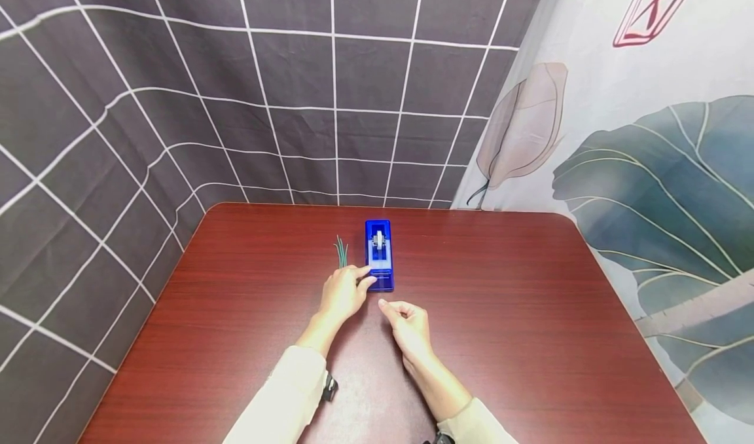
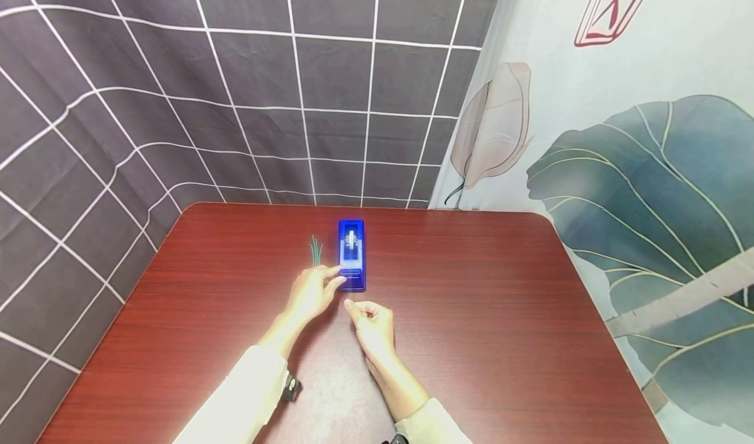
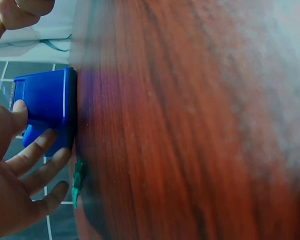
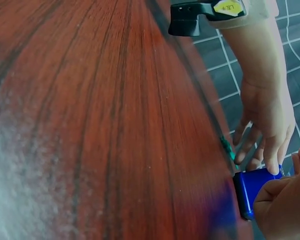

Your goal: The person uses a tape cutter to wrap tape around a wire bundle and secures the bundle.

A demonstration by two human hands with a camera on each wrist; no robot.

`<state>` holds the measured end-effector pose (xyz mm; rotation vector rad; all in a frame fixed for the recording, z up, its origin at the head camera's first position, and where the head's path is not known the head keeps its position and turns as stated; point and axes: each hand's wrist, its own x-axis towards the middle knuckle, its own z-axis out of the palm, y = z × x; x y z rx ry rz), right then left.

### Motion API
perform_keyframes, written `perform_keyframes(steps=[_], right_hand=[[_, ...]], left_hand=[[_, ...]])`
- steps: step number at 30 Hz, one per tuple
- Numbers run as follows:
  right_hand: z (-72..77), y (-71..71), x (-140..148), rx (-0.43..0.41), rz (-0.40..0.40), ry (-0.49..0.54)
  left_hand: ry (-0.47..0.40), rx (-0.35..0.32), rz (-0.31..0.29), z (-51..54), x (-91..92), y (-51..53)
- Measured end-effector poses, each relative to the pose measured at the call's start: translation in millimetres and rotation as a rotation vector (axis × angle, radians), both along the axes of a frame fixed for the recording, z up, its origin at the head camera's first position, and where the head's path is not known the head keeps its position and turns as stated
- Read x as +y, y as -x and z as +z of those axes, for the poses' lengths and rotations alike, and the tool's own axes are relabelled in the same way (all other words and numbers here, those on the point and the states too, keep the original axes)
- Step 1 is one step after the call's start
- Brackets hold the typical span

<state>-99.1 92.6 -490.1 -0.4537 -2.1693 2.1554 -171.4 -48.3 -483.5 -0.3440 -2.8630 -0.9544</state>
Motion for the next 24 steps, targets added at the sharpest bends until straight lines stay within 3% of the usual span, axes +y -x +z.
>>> perform_keyframes(steps=[24], right_hand=[[0.4,-5.3,1.7,0.002,-0.013,-0.002]], left_hand=[[-0.007,-0.015,0.009,-0.4,0.4,1.0]])
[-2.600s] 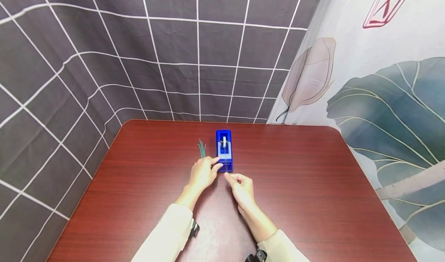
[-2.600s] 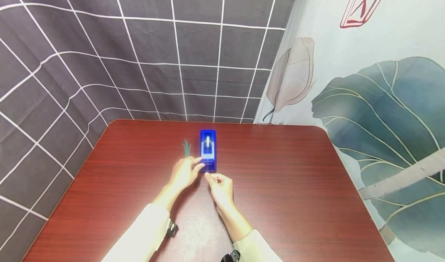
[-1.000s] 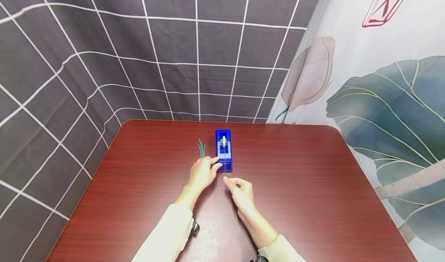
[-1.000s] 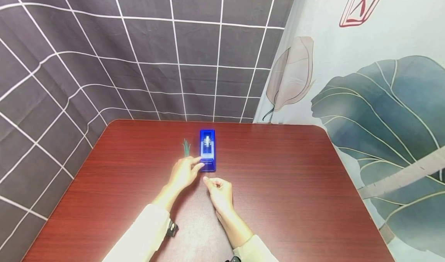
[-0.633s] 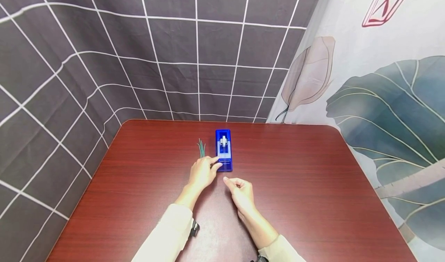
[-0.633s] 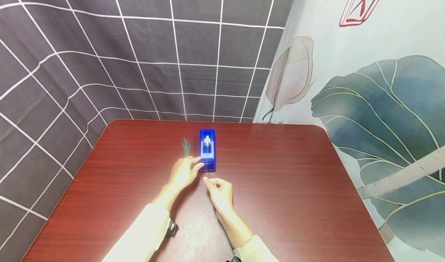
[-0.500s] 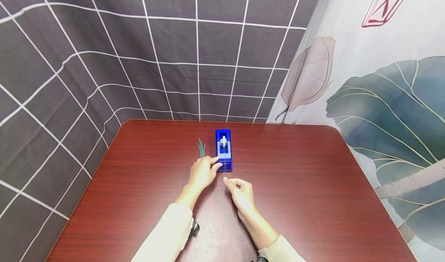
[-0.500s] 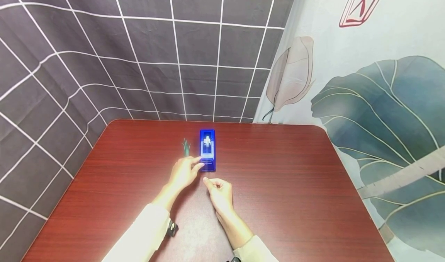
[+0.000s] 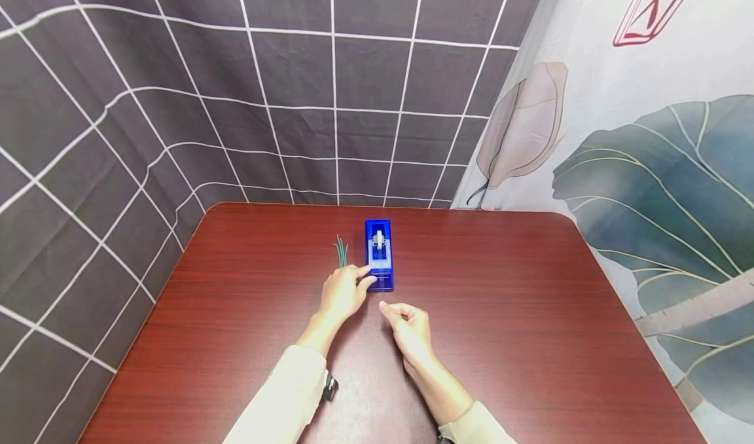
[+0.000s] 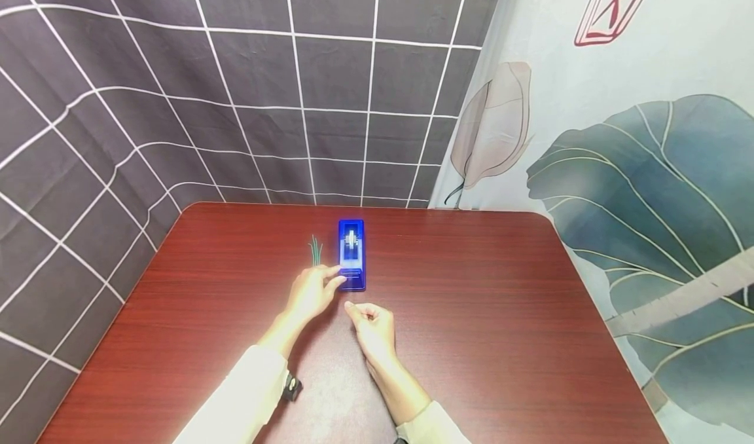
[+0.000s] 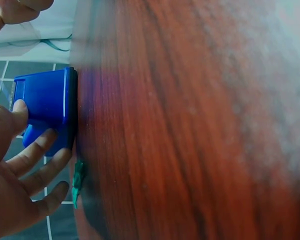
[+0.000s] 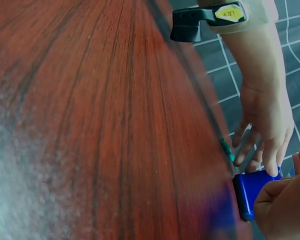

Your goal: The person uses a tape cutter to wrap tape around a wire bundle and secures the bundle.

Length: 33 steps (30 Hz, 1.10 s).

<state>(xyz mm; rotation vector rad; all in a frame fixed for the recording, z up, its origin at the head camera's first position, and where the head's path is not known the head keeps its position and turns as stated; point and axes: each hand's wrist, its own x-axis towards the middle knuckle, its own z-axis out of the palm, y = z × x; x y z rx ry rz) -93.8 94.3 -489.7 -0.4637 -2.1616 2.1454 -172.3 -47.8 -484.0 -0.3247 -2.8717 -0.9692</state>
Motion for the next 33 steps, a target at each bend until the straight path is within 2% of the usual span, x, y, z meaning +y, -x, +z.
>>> perform_keyframes(steps=[33], right_hand=[[2.9,-6.8,1.5,0.009,-0.004,-0.002]], left_hand=[[-0.012,0.008,0.002,1.4,-0.1,-2.1]])
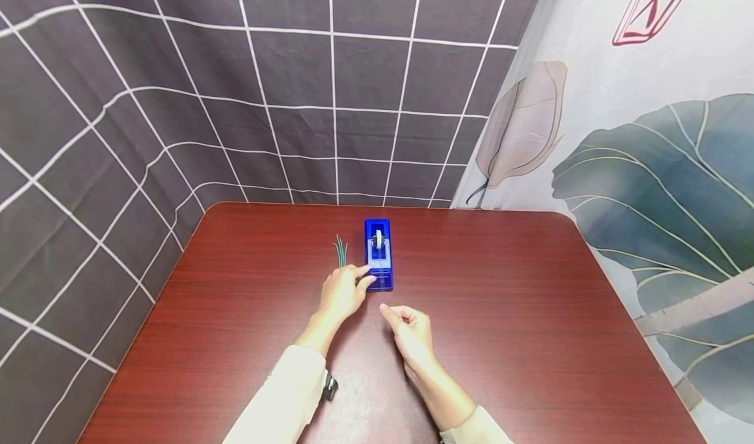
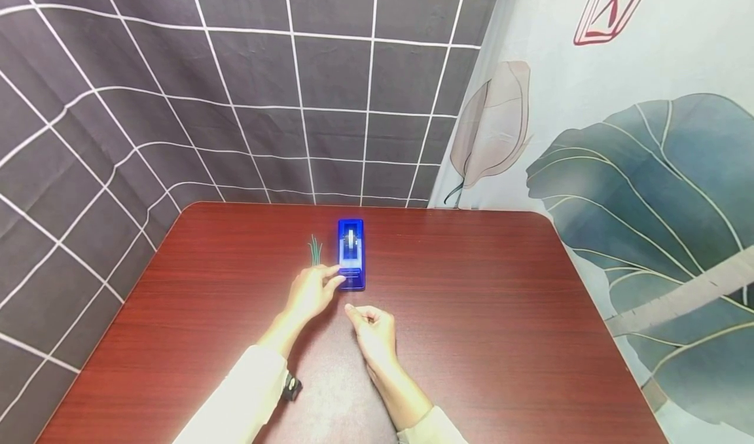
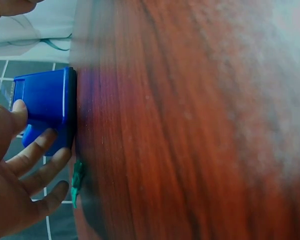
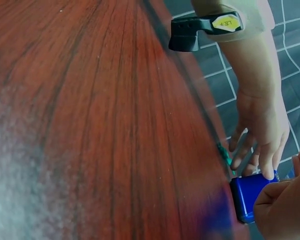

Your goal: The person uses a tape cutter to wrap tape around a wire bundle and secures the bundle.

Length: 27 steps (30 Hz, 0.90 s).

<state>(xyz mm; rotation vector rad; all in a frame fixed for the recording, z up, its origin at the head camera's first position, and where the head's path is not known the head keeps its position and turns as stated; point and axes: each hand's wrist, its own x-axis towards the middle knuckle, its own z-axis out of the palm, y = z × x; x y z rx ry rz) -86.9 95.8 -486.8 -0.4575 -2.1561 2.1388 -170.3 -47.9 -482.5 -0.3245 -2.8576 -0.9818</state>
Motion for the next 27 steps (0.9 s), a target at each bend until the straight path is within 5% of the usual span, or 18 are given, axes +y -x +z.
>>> perform_keyframes(steps=[27], right_hand=[[0.0,-5.3,2.1,-0.011,0.008,0.008]], left_hand=[[-0.009,0.008,0.002,-1.9,-0.4,-0.1]])
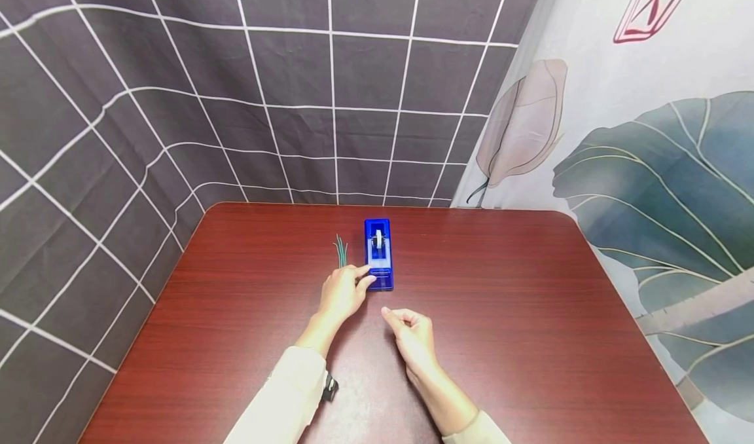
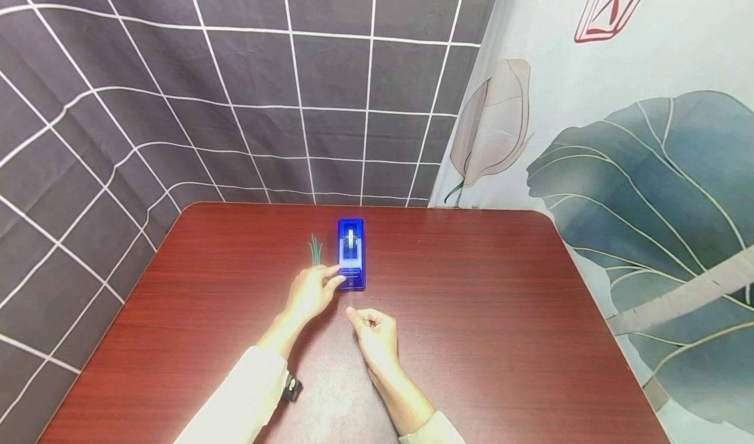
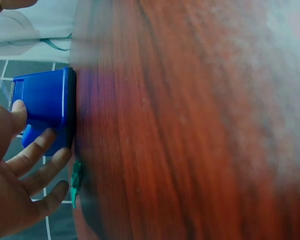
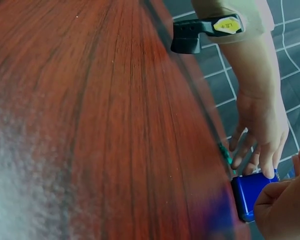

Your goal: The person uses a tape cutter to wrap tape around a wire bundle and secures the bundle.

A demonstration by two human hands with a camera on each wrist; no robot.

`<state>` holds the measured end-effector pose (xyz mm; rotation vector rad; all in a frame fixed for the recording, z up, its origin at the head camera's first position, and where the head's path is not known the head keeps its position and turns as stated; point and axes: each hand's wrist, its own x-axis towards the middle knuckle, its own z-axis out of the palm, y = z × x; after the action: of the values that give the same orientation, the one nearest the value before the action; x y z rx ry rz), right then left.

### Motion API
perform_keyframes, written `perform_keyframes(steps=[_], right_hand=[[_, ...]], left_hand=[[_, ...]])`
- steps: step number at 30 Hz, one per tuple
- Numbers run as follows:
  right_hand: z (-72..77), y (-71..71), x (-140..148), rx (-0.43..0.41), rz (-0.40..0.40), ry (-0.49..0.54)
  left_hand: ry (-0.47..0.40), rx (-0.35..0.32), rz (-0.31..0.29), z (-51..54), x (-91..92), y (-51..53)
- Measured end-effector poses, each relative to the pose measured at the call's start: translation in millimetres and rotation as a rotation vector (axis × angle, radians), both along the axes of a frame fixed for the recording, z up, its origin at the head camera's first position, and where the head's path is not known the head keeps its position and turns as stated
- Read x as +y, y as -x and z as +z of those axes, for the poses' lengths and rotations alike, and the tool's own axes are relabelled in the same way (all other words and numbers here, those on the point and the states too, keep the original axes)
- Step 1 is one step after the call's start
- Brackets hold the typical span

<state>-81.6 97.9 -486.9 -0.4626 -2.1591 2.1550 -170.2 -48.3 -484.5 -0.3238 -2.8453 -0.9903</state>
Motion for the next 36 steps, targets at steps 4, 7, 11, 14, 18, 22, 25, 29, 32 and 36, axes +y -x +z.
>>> perform_keyframes(steps=[4,7,11,14,18,22,25,29,32,36], right_hand=[[0.3,-1.3,-0.2,-0.002,0.0,0.001],[0.3,-2.5,-0.3,-0.003,-0.004,0.004],[0.4,-4.0,-0.8,-0.007,0.002,0.011],[-0.6,-5.4,-1.7,-0.007,0.014,0.008],[-1.9,-7.3,-2.4,-0.015,0.019,0.0],[-1.0,-8.9,-2.6,-0.019,0.019,0.001],[-0.5,-9.1,-2.9,-0.014,0.017,0.001],[-0.8,-9.1,-3.2,-0.011,0.015,0.001],[-1.1,-10.1,-3.7,-0.011,0.019,0.001],[-0.8,-12.4,-3.9,-0.022,0.017,0.01]], left_hand=[[0.006,-0.003,0.001,0.4,0.4,0.0],[0.009,-0.008,0.002,1.1,0.7,-0.3],[0.011,-0.003,0.002,1.5,0.5,-1.0],[0.011,0.006,0.0,1.2,0.1,-1.2],[0.01,0.01,0.0,1.0,0.5,-1.3],[0.011,0.011,0.004,1.4,0.8,-1.4],[0.01,0.007,0.005,1.5,0.6,-1.5],[0.007,0.003,0.004,1.3,0.3,-1.3],[0.004,-0.003,0.006,0.6,0.6,-0.8],[0.001,-0.008,0.01,-0.3,1.0,-0.5]])
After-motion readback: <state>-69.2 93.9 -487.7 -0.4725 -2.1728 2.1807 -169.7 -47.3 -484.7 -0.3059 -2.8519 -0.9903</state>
